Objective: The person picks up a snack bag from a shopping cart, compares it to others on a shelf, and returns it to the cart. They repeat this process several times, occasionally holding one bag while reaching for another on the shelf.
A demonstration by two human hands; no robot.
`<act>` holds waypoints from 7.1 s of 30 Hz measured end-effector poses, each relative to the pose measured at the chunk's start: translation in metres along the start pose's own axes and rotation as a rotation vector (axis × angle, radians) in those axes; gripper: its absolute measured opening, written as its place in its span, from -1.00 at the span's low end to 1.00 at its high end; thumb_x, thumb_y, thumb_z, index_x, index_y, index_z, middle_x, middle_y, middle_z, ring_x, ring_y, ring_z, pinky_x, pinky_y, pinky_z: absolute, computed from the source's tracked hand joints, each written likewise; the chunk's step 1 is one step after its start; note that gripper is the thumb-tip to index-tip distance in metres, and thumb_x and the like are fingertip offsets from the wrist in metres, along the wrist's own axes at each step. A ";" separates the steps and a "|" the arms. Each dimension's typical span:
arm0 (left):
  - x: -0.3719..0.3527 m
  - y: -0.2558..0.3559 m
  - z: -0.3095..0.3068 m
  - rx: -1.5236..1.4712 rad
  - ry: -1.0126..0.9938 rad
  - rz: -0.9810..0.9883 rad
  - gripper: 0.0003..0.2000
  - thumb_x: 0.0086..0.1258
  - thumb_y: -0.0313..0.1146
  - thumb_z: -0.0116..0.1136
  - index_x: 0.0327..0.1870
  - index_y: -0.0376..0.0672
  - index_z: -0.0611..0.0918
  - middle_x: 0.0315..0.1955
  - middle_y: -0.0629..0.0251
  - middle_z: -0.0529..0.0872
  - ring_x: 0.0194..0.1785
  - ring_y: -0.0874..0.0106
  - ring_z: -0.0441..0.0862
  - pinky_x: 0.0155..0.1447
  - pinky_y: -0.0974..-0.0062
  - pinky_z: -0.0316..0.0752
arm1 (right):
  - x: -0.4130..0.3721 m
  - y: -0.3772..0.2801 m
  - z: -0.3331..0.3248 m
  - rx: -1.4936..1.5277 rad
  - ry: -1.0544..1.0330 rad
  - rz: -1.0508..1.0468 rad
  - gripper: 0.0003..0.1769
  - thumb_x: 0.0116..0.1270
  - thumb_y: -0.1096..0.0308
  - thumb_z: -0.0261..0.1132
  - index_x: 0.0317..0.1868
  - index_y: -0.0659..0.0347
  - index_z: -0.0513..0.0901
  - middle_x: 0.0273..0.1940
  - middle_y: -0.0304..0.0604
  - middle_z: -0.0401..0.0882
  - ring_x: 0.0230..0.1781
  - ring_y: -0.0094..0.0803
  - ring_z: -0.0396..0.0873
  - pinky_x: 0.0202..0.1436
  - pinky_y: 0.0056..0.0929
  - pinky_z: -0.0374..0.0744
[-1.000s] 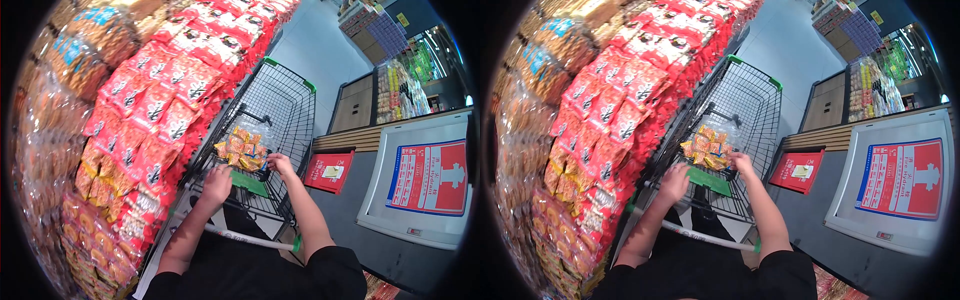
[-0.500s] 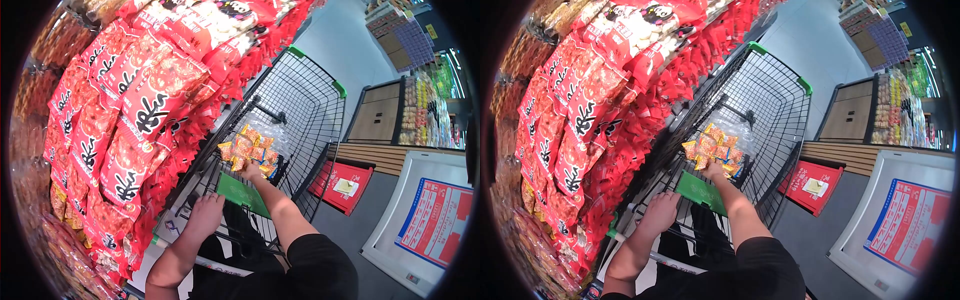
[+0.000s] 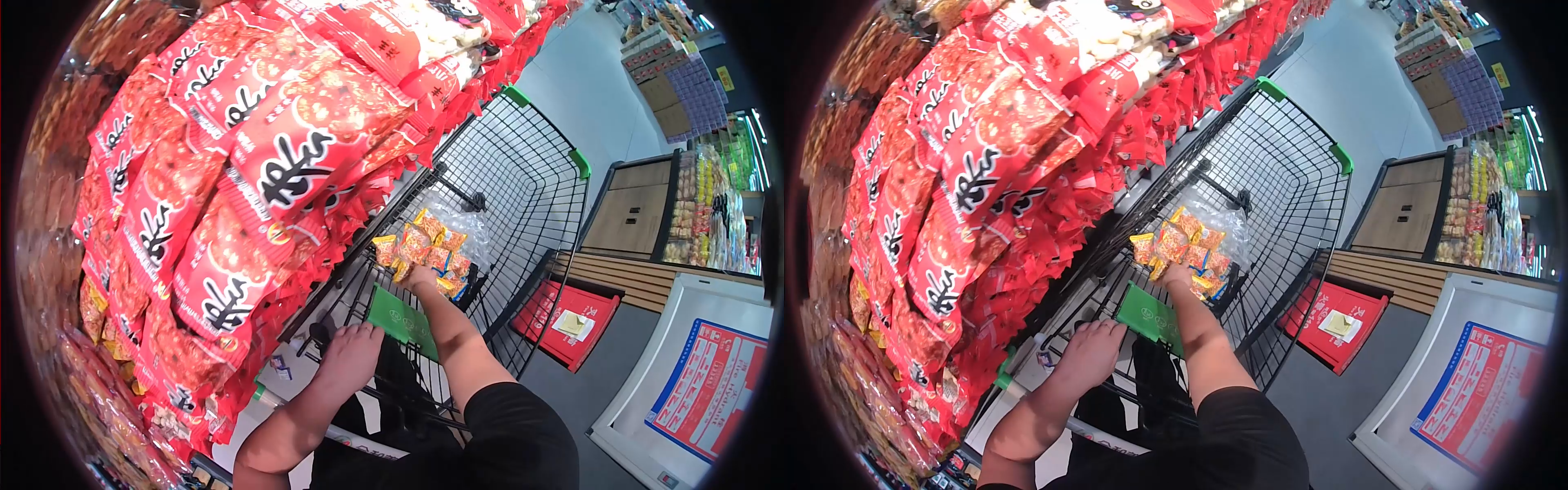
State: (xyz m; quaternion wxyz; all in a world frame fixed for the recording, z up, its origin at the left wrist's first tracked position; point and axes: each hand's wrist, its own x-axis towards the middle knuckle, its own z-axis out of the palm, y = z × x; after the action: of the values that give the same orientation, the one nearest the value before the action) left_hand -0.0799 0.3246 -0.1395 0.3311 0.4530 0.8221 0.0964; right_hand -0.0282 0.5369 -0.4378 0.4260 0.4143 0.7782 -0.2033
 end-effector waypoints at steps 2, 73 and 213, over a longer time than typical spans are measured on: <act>-0.002 0.000 -0.002 -0.011 -0.020 -0.007 -0.75 0.33 -0.46 0.01 0.01 -0.24 0.55 -0.11 0.09 0.64 0.04 0.15 0.61 0.19 0.22 0.44 | 0.021 0.019 0.015 0.047 0.055 -0.097 -0.23 -0.04 -0.18 0.57 0.14 0.06 0.67 0.30 0.09 0.42 0.25 0.04 0.49 0.15 -0.15 0.65; -0.374 -0.024 -0.078 -1.800 0.433 0.600 -0.38 0.44 -0.55 0.11 0.46 -0.24 0.12 0.45 -0.10 0.27 0.39 0.05 0.46 0.42 0.24 0.40 | -0.542 -0.315 -0.217 0.296 0.252 -1.389 -0.47 0.00 0.48 0.44 0.04 0.29 0.51 -0.17 -0.15 0.63 -0.11 -0.35 0.61 0.00 -0.38 0.55; -0.332 0.003 -0.092 -1.411 -0.083 0.481 -0.50 0.59 -0.41 -0.03 0.50 -0.25 0.24 0.50 0.21 0.26 0.52 0.34 0.26 0.55 0.33 0.16 | -0.537 -0.306 -0.147 -0.210 0.534 -1.104 -0.26 0.23 0.35 0.23 0.32 0.65 0.25 0.44 0.43 0.17 0.24 0.22 0.50 0.29 0.05 0.48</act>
State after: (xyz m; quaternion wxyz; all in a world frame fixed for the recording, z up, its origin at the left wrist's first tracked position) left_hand -0.0131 0.0703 0.0836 0.5438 0.3034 0.4301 0.6536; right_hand -0.1934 0.2068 0.0788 0.0870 -0.0565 0.9732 -0.2053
